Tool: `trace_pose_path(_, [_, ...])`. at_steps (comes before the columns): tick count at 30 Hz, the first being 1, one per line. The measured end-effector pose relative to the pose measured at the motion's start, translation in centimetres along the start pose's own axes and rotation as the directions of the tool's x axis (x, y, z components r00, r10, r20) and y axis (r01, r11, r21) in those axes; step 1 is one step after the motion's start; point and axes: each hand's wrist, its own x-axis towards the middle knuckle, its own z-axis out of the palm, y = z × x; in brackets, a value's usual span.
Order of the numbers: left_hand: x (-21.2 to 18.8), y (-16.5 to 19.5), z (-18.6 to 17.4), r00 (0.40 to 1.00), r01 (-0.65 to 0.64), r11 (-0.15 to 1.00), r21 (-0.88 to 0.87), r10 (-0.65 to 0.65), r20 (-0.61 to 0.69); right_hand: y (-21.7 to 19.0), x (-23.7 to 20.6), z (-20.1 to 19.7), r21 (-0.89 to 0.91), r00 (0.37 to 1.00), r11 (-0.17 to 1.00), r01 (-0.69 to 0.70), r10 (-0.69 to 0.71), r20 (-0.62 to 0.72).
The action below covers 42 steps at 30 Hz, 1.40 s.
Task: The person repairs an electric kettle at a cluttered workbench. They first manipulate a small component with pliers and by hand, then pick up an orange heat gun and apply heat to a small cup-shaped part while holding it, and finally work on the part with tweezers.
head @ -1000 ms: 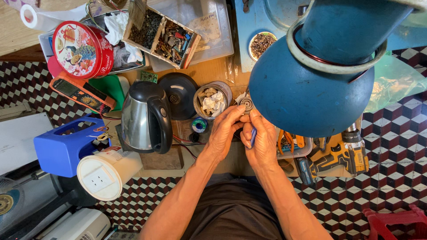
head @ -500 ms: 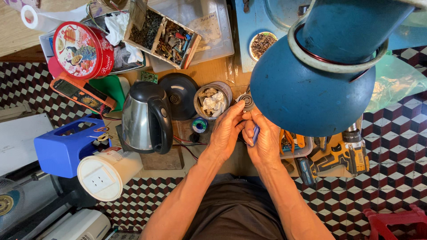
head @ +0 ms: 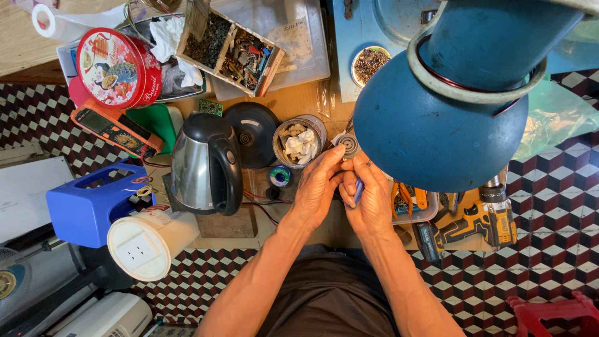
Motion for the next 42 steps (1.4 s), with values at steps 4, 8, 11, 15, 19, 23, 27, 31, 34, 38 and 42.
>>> trace_pose_path(4, [-0.4,0.2,0.0,0.999,-0.018,1.000,0.010,0.018,0.027,-0.1,-0.3,0.2,0.036,0.999,0.999,-0.021,0.020,0.028])
trace_pose_path(8, [-0.7,0.2,-0.1,0.999,-0.032,0.999,0.009,0.031,0.042,-0.3,-0.3,0.3,0.058,0.998,0.998,-0.040,0.036,0.057])
trace_pose_path(11, [-0.7,0.2,-0.2,0.997,-0.044,0.999,-0.024,0.046,0.058,-0.4,-0.3,0.3,0.025,0.994,0.999,-0.021,0.018,0.105])
trace_pose_path(15, [-0.6,0.2,-0.2,0.996,-0.056,0.996,-0.069,0.061,0.072,-0.4,-0.3,0.5,-0.018,0.998,1.000,0.000,0.002,0.070])
trace_pose_path(19, [-0.8,0.3,0.0,0.996,-0.055,0.997,-0.059,0.058,0.062,-0.5,-0.3,0.6,-0.022,0.997,1.000,0.013,-0.011,0.078])
trace_pose_path(23, [-0.9,0.3,-0.1,0.995,-0.060,0.997,-0.048,0.063,0.072,-0.5,-0.4,0.5,-0.017,0.991,1.000,0.015,-0.013,0.135])
trace_pose_path(27, [-1.0,0.3,-0.2,0.993,-0.077,0.997,-0.028,0.080,0.089,-0.8,-0.5,0.9,-0.022,0.997,1.000,-0.002,0.003,0.080])
trace_pose_path(31, [-1.2,0.3,-0.2,0.993,-0.076,0.996,-0.040,0.079,0.093,-1.1,-0.5,1.3,-0.018,0.995,1.000,0.007,-0.005,0.096])
trace_pose_path(34, [-1.3,0.3,-0.2,0.994,-0.067,0.997,-0.041,0.070,0.082,-1.1,-0.6,1.3,-0.022,0.996,1.000,-0.001,0.003,0.089])
trace_pose_path(38, [-1.3,0.3,-0.2,0.994,-0.071,0.996,-0.050,0.075,0.079,-1.0,-0.4,1.0,-0.015,0.993,1.000,-0.011,0.013,0.114])
trace_pose_path(42, [-1.3,0.3,-0.2,0.994,-0.091,0.995,-0.033,0.093,0.065,-0.6,-0.3,0.6,0.000,0.992,1.000,-0.015,0.015,0.123])
